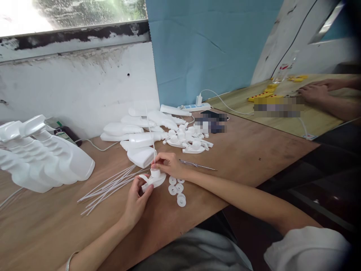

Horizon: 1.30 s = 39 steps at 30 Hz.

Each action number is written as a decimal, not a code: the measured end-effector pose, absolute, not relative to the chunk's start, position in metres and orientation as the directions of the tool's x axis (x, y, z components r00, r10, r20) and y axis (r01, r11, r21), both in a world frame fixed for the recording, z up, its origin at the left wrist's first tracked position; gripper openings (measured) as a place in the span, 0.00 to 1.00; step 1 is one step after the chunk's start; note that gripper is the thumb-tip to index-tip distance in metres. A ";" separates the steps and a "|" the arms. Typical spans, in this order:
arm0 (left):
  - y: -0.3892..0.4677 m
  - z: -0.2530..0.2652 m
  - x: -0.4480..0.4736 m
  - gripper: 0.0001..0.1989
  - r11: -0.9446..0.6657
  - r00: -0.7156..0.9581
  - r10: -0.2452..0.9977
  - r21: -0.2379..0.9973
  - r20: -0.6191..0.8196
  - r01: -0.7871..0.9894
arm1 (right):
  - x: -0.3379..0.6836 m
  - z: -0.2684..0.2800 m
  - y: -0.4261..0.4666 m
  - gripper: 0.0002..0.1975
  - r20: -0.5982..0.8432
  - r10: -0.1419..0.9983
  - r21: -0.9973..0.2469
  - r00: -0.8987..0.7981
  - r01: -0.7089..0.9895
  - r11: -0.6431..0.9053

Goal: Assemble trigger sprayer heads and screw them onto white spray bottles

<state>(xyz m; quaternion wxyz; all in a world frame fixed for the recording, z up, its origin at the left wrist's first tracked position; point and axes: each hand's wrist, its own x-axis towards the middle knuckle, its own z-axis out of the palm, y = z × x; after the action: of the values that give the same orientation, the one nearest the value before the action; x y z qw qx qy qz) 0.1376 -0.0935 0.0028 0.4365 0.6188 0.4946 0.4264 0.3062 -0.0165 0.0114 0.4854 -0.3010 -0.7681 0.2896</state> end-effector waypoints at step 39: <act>-0.097 0.009 0.139 0.11 -0.103 0.172 0.982 0.980 0.073 0.173 | 0.295 0.032 0.082 0.24 0.536 0.716 -0.126 -0.448 0.796 0.592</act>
<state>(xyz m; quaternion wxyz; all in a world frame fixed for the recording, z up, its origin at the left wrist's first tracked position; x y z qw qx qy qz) 0.1389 -0.0970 0.0092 0.4693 0.6047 0.4776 0.4313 0.2950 0.0816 0.0318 0.2781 -0.4459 -0.8477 -0.0717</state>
